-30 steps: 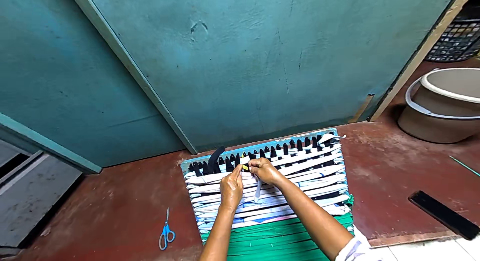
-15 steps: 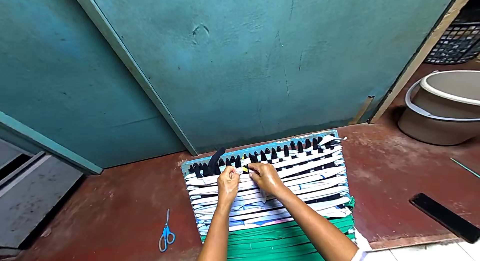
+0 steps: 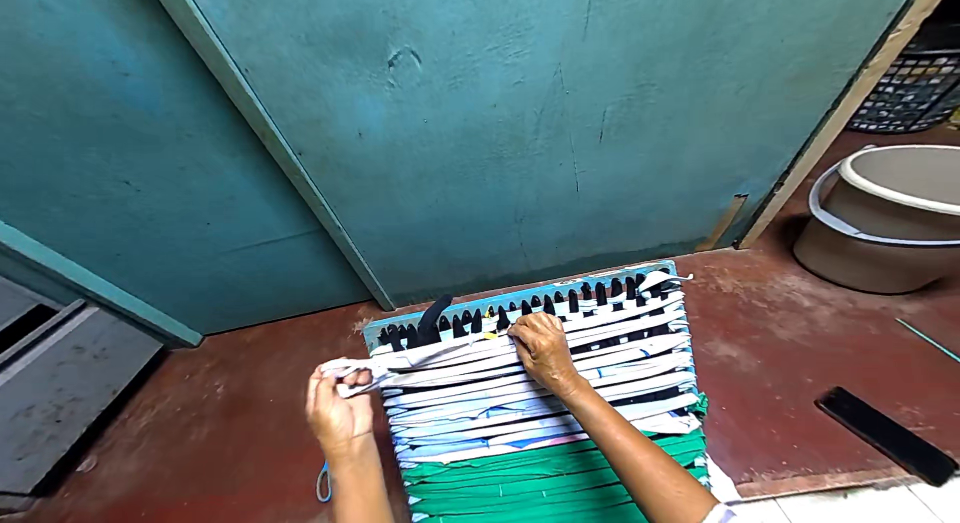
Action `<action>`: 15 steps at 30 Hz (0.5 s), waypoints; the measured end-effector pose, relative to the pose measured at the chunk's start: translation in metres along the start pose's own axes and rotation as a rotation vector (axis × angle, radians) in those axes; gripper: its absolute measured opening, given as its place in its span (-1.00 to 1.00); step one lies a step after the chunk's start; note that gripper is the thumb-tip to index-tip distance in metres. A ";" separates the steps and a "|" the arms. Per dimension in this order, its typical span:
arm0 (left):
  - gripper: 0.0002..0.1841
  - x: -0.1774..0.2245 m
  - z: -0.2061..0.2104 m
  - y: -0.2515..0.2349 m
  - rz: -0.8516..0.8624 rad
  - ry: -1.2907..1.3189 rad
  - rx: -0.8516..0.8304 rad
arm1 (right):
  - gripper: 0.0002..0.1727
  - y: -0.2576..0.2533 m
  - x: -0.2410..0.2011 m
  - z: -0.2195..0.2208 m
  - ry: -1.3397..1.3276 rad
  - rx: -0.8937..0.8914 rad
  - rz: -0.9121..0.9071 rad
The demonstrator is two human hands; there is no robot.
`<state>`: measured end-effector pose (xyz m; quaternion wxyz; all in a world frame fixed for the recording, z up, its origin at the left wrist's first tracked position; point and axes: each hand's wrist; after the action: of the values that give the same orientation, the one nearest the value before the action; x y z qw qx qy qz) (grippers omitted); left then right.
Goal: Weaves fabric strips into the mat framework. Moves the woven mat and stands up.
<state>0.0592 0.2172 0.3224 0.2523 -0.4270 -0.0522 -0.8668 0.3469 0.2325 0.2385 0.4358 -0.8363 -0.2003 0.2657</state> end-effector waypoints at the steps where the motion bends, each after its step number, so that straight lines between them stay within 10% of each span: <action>1: -0.59 0.007 -0.008 -0.004 0.033 0.001 0.008 | -0.81 0.000 0.001 0.000 0.003 -0.011 0.009; 15: -0.65 0.000 -0.024 0.009 0.023 -0.207 -0.054 | -0.76 -0.001 -0.010 -0.012 -0.120 0.057 -0.063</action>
<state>0.0469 0.2018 0.3062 0.2441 -0.5212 -0.0497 -0.8162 0.3466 0.2199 0.2478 0.4547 -0.7993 -0.2447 0.3073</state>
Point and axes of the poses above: each hand's wrist, its own y-axis away from the middle knuckle, its own z-axis out of the palm, x = y × z, and after that the axes turned 6 degrees about -z, right-handed
